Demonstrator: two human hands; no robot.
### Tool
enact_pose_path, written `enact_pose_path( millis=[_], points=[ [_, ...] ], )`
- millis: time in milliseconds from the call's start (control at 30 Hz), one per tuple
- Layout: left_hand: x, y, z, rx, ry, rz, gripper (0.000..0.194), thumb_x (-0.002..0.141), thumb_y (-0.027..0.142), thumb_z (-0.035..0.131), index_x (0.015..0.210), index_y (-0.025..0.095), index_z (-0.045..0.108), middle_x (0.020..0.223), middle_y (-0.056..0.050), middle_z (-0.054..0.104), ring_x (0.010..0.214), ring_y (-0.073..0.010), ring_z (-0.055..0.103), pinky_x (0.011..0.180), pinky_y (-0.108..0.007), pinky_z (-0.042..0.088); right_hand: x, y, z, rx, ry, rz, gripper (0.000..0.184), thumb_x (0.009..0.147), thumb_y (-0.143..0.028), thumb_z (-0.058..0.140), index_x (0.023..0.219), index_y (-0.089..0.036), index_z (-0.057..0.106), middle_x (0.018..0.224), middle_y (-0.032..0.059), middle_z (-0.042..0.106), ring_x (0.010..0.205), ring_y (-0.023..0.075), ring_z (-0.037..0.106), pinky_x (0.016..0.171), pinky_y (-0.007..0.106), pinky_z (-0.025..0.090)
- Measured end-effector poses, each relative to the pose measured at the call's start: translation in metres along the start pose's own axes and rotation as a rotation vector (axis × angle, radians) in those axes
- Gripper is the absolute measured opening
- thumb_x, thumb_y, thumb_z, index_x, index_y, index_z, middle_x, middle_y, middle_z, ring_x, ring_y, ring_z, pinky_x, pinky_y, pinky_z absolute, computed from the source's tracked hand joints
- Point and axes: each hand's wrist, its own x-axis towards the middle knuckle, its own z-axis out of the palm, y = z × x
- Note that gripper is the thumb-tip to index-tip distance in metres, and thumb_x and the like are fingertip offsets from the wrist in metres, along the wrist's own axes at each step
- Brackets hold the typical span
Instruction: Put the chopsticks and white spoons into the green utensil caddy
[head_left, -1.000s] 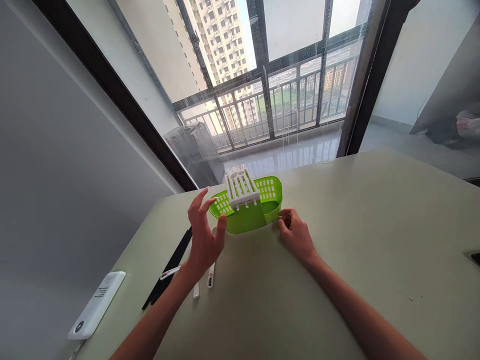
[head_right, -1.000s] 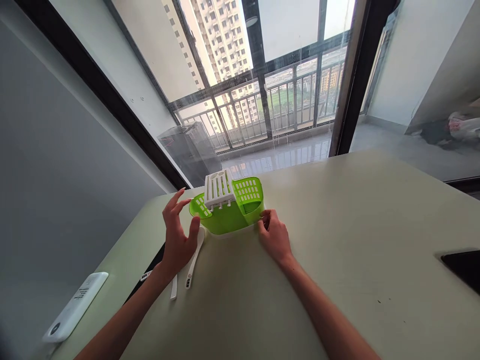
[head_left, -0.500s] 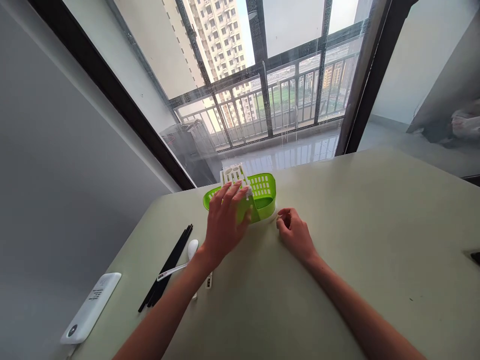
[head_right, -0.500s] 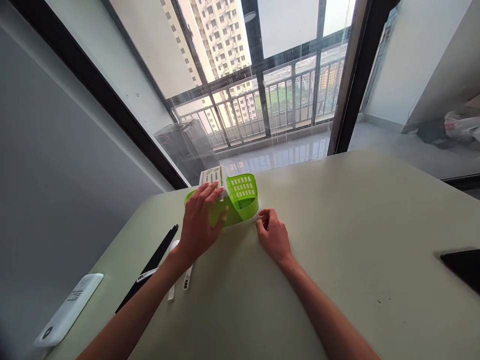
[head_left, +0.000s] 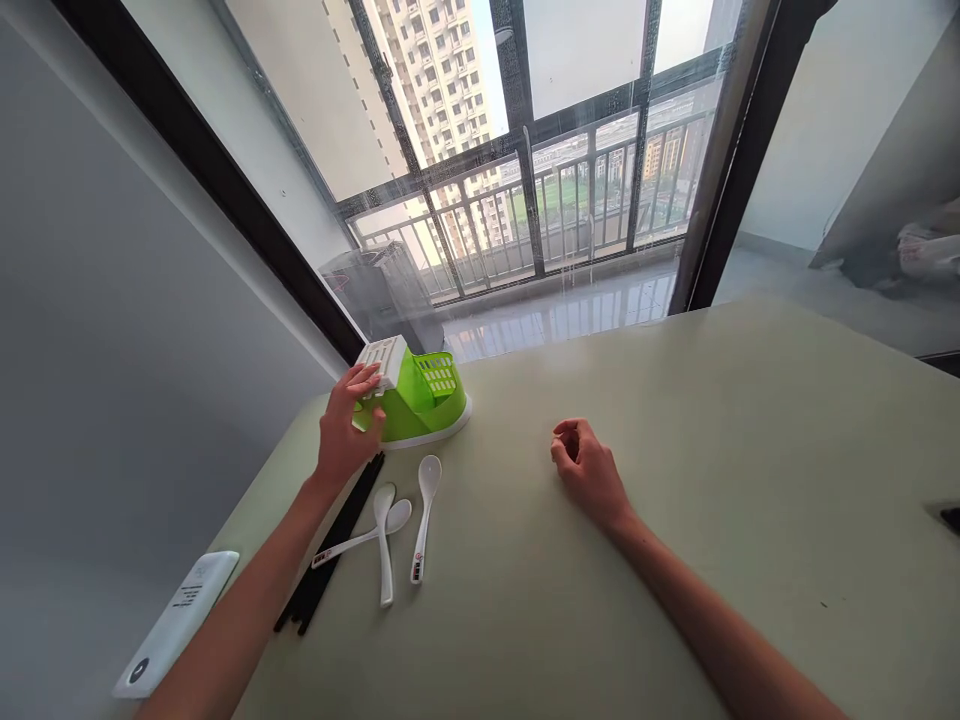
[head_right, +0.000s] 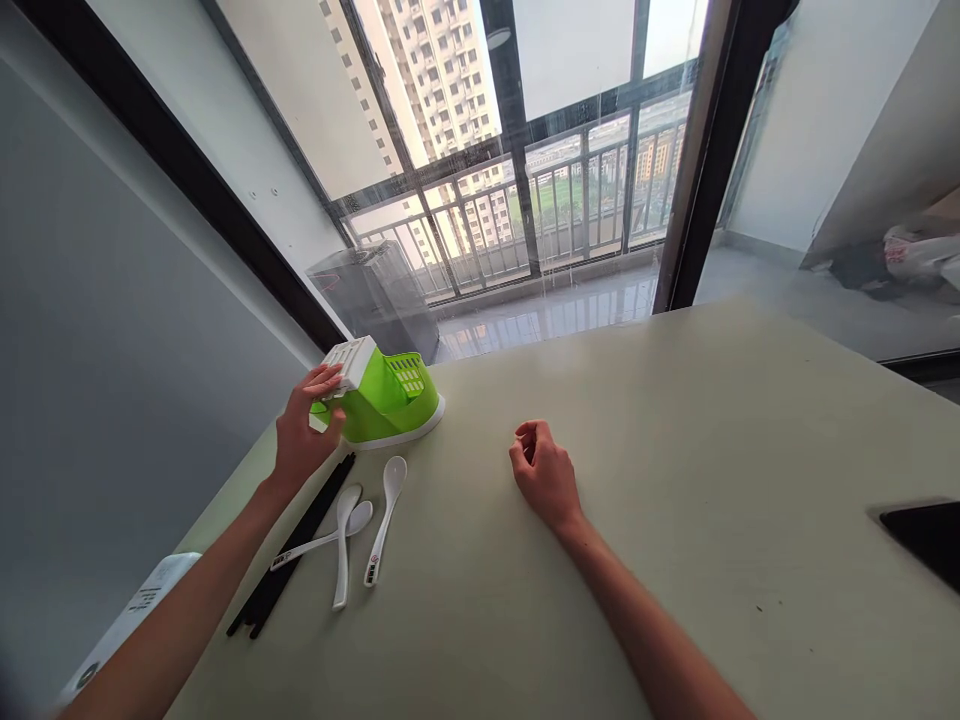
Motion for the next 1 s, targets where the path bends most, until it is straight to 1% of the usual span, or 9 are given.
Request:
enact_pose_path(
  millis=[133,233,333,433,500,600,667,800,1000],
  points=[
    [0.003,-0.01,-0.011,0.05,-0.029,0.006,0.034,0.088,0.015,0.051,0.12,0.021,0.059,0.137,-0.009,0.065,0.14,-0.0246,0.05,0.116,-0.05,0.041,0.001,0.001,0.001,-0.012,-0.001,-0.007,0.02,0.086,-0.039,0.047,0.097,-0.023,0.053,0.077,-0.0012,0.064,0.064,0.017,0.057,0.067,0.03,0.041],
    [0.001,0.007,-0.01,0.116,-0.006,0.041,0.038,0.088,0.019,0.055,0.126,0.022,0.059,0.148,-0.009,0.056,0.148,-0.0284,0.038,0.122,-0.057,0.029,0.001,0.001,0.001,-0.027,-0.001,-0.012,0.02,0.086,-0.038,0.048,0.097,-0.023,0.055,0.078,-0.0008,0.065,0.065,0.0168,0.058,0.067,0.03,0.041],
    [-0.01,0.049,0.006,0.048,-0.006,0.087,0.044,0.089,0.022,0.06,0.133,0.023,0.055,0.158,-0.01,0.044,0.152,-0.0315,0.028,0.123,-0.06,0.026,0.0,0.001,0.001,-0.044,-0.017,-0.025,0.021,0.087,-0.037,0.047,0.096,-0.022,0.06,0.078,-0.0002,0.066,0.066,0.0166,0.058,0.067,0.029,0.041],
    [-0.028,0.105,0.037,-0.156,-0.074,0.029,0.041,0.095,0.022,0.054,0.136,0.024,0.051,0.158,-0.01,0.044,0.152,-0.0293,0.029,0.122,-0.058,0.029,-0.002,-0.002,0.0,-0.058,-0.068,-0.066,0.025,0.088,-0.035,0.046,0.094,-0.023,0.067,0.078,0.0001,0.068,0.064,0.0152,0.057,0.065,0.028,0.041],
    [-0.037,0.141,0.062,-0.335,-0.153,-0.071,0.04,0.099,0.024,0.051,0.139,0.025,0.05,0.159,-0.009,0.042,0.152,-0.0273,0.03,0.122,-0.055,0.03,-0.003,-0.004,0.0,-0.07,-0.127,-0.114,0.026,0.087,-0.033,0.047,0.091,-0.023,0.07,0.077,-0.0001,0.068,0.064,0.014,0.057,0.065,0.026,0.041],
    [-0.045,0.182,0.096,-0.599,-0.258,-0.246,0.036,0.104,0.028,0.044,0.138,0.026,0.053,0.155,-0.009,0.048,0.145,-0.0241,0.042,0.119,-0.048,0.037,-0.005,-0.003,0.001,-0.119,-0.235,-0.199,0.02,0.084,-0.028,0.052,0.075,-0.022,0.068,0.068,0.0002,0.067,0.06,0.0129,0.053,0.06,0.025,0.036],
    [-0.046,0.198,0.113,-0.74,-0.318,-0.307,0.033,0.105,0.03,0.04,0.13,0.025,0.062,0.146,-0.008,0.058,0.134,-0.0228,0.055,0.113,-0.042,0.045,-0.005,0.0,0.002,-0.17,-0.303,-0.25,0.02,0.079,-0.023,0.055,0.061,-0.02,0.063,0.063,0.0015,0.065,0.056,0.0123,0.049,0.056,0.025,0.031],
    [-0.045,0.211,0.128,-0.828,-0.273,-0.431,0.03,0.103,0.033,0.045,0.115,0.024,0.072,0.123,-0.007,0.071,0.112,-0.0216,0.066,0.1,-0.035,0.051,-0.003,0.005,0.003,-0.256,-0.379,-0.31,0.021,0.075,-0.015,0.055,0.055,-0.019,0.06,0.062,0.0026,0.066,0.055,0.0116,0.047,0.054,0.026,0.027],
    [-0.047,0.207,0.126,-0.899,-0.283,-0.615,0.033,0.102,0.038,0.046,0.11,0.021,0.074,0.107,-0.006,0.076,0.095,-0.0201,0.069,0.085,-0.029,0.053,-0.005,0.0,0.005,-0.32,-0.362,-0.342,0.027,0.081,-0.018,0.05,0.058,-0.021,0.065,0.066,0.0037,0.071,0.058,0.014,0.054,0.057,0.027,0.03]
  ],
)
